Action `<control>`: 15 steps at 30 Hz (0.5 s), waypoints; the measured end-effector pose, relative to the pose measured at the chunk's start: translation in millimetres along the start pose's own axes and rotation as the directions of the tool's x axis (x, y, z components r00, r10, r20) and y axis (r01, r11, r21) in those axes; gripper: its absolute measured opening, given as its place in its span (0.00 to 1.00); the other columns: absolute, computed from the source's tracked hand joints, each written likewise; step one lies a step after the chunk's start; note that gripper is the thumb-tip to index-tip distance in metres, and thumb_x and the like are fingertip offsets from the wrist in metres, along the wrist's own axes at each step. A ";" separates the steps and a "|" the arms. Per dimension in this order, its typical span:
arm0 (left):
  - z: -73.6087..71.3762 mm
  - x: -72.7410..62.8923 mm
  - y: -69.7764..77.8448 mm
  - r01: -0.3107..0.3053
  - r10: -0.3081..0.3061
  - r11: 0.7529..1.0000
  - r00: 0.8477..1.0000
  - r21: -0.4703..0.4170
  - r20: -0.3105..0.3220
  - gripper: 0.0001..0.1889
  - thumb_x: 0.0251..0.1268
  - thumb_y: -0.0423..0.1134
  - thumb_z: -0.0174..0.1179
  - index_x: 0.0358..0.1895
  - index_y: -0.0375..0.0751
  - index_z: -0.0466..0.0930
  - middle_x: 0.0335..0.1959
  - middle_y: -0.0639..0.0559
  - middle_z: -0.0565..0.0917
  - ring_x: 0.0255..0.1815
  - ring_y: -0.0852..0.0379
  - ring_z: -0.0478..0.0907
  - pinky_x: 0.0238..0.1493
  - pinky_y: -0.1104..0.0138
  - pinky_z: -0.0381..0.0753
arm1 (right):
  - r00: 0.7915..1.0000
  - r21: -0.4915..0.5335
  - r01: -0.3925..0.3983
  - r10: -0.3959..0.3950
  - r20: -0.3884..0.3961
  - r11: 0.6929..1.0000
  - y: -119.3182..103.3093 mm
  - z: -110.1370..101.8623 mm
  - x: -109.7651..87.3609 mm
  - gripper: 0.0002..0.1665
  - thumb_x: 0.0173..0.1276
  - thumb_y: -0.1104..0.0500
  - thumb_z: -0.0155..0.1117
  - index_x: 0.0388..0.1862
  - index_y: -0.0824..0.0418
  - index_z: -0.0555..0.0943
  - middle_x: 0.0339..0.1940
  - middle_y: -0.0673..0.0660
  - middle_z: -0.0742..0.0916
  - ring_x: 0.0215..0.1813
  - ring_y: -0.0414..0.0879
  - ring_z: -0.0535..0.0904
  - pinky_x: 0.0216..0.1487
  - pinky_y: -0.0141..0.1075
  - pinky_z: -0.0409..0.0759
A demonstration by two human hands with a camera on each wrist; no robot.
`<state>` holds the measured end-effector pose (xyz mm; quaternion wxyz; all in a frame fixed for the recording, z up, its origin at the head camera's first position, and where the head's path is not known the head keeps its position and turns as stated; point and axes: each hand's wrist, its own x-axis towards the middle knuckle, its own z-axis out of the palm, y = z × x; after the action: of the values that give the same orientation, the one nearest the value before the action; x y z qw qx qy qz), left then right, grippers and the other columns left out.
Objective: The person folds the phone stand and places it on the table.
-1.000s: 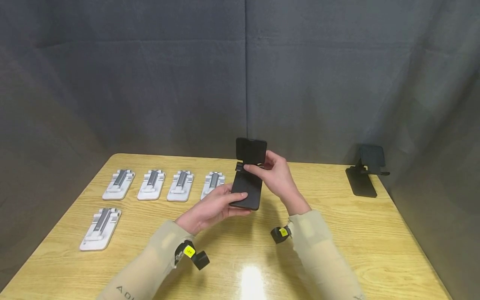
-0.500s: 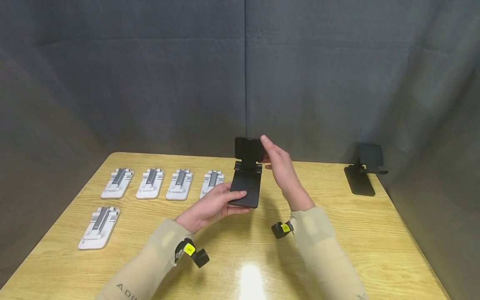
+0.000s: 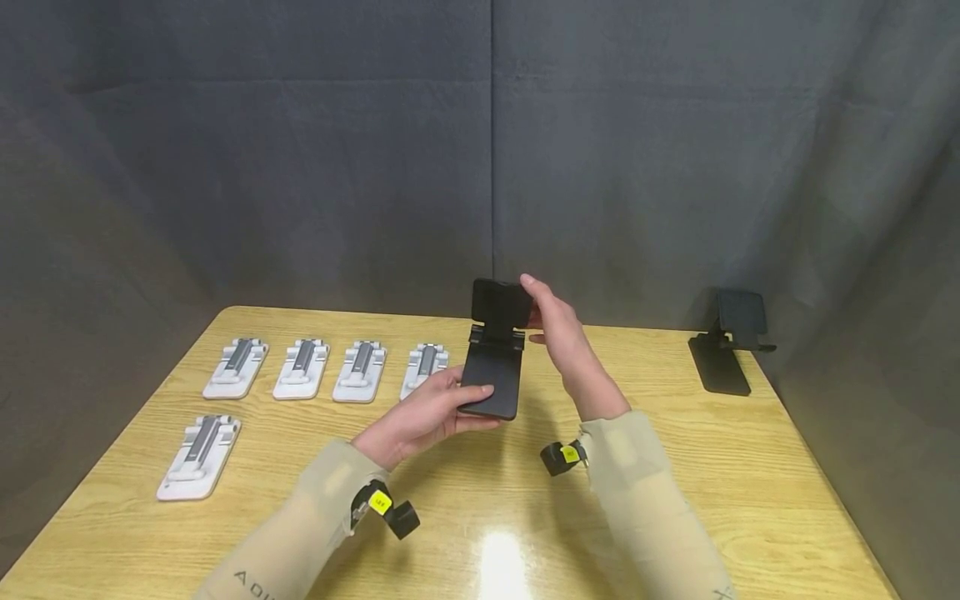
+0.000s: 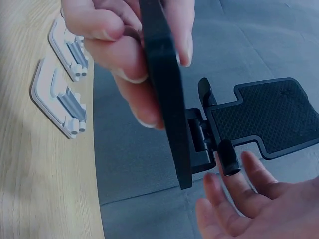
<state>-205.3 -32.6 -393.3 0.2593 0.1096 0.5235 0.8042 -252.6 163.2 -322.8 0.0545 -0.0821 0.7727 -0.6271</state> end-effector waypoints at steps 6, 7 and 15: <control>-0.8 1.1 -3.2 0.008 -0.008 1.000 1.000 0.007 0.000 0.20 0.78 0.29 0.54 0.67 0.24 0.66 0.55 0.34 0.78 0.50 0.43 0.84 0.56 0.55 0.82 | 0.998 0.023 -0.001 0.000 0.060 1.000 4.0 1.8 -2.7 0.47 0.75 0.27 0.35 0.74 0.62 0.62 0.69 0.65 0.73 0.70 0.60 0.66 0.74 0.60 0.55; -1.0 1.3 -3.2 0.010 -0.010 1.000 1.000 0.013 -0.002 0.19 0.78 0.29 0.54 0.66 0.24 0.66 0.55 0.34 0.78 0.50 0.43 0.84 0.56 0.55 0.83 | 0.998 0.020 -0.001 0.000 0.059 1.000 4.4 2.2 -3.0 0.47 0.76 0.28 0.34 0.74 0.62 0.63 0.70 0.65 0.73 0.71 0.60 0.65 0.74 0.60 0.55; -4.0 1.5 -2.8 0.005 -0.004 1.000 1.000 0.015 -0.031 0.19 0.78 0.27 0.53 0.66 0.23 0.67 0.55 0.34 0.79 0.50 0.43 0.84 0.55 0.55 0.83 | 0.996 0.009 0.017 -0.017 0.089 1.000 8.9 6.2 -3.3 0.43 0.77 0.31 0.36 0.73 0.62 0.64 0.69 0.64 0.71 0.71 0.59 0.65 0.74 0.59 0.56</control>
<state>-207.5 -34.0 -397.7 0.2523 0.0981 0.5338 0.8011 -248.7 159.6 -332.9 0.0837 -0.1162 0.7662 -0.6265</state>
